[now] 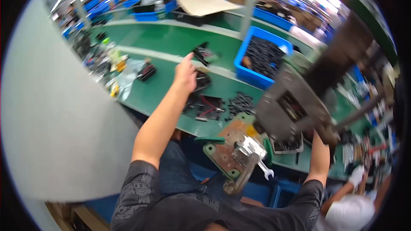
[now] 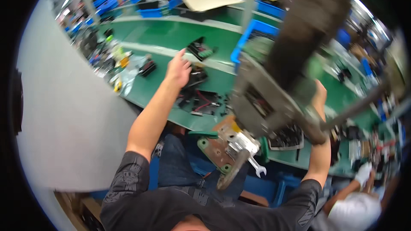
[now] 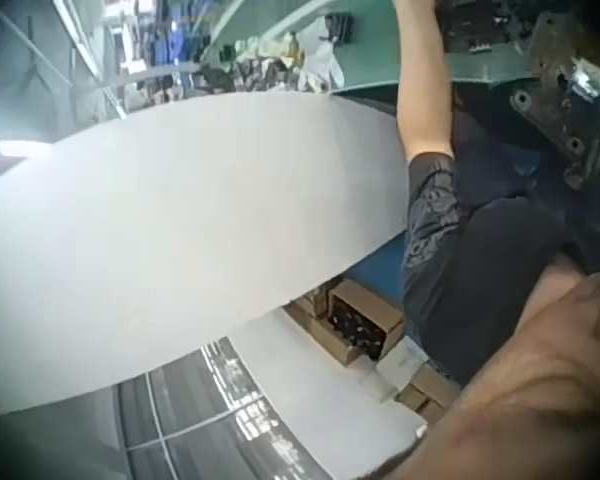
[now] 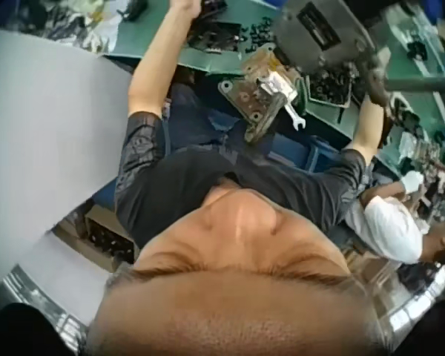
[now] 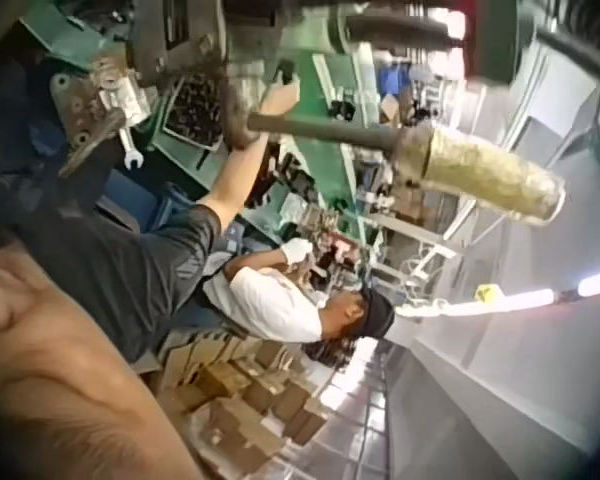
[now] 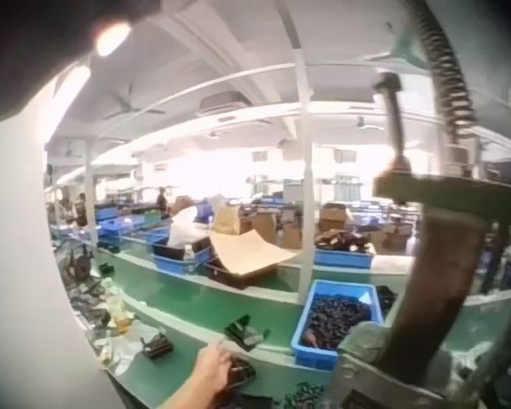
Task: Assembling small electronic components using a manual press machine on a factory production line.
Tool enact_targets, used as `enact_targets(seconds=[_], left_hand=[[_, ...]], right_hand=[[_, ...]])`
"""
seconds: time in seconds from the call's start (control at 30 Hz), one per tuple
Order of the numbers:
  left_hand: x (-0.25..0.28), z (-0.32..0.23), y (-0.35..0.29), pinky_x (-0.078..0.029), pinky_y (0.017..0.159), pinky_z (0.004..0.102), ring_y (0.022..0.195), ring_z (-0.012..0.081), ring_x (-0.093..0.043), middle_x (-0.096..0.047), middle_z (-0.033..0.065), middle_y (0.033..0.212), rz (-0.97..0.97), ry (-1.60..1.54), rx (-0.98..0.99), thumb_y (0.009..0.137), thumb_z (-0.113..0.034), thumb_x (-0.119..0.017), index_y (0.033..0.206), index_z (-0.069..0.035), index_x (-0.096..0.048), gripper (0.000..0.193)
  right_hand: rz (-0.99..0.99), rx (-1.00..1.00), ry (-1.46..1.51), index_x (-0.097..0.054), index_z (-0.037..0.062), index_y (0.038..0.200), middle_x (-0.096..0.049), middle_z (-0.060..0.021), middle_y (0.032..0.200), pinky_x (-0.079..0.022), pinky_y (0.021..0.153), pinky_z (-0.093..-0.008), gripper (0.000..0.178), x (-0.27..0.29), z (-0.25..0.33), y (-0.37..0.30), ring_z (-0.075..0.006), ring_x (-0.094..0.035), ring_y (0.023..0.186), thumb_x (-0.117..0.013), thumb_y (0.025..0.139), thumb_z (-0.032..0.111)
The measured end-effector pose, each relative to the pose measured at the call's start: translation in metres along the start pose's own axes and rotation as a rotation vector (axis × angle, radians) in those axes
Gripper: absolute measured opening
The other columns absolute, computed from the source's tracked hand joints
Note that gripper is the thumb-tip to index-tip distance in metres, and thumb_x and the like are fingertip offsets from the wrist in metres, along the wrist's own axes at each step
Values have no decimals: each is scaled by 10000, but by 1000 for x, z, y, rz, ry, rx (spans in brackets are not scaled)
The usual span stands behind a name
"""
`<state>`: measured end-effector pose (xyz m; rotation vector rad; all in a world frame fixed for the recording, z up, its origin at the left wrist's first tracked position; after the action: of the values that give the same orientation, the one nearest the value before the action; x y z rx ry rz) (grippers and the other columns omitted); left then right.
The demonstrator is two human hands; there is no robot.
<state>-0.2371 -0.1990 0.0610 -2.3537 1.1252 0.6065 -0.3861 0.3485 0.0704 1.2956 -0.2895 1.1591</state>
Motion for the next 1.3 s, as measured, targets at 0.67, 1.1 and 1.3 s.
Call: enact_targets(seconds=[0.67, 1.1, 1.3], left_hand=[[-46, 28, -366, -451, 1045, 513, 1266, 454, -500, -422, 298, 1428, 1012, 737, -1227, 699, -164, -905, 1424, -21, -429, 880], [20, 18, -326, -405, 1103, 373, 1273, 241, -523, -519, 169, 1380, 815, 289, -341, 980, -36, -603, 1529, 33, -276, 643], [50, 19, -292, -398, 1059, 290, 1185, 146, -540, -584, 87, 1291, 893, 326, -179, 1021, -413, -610, 1472, 35, -405, 668]], right_hand=[[-126, -561, 1185, -585, -105, 1301, -732, -116, 1072, -544, 732, -181, 374, 201, 319, -256, -66, -677, 874, -682, 951, -12], [456, -639, 1427, -632, -66, 1259, -740, -174, 1079, -573, 625, -281, 298, 188, 384, -273, -194, -729, 762, -631, 988, 58], [-6, -49, 764, -732, -26, 1062, -723, -115, 877, -520, 643, -286, 203, 186, 367, -241, -166, -669, 724, -742, 859, -17]])
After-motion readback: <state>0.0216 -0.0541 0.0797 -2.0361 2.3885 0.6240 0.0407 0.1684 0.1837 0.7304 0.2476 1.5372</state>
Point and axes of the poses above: each hand's wrist, its own y-axis towards the middle knuckle, its own x-axis out of the back of the hand, z = x × y, the point moved 4 cm from there along y, towards the middle knuckle
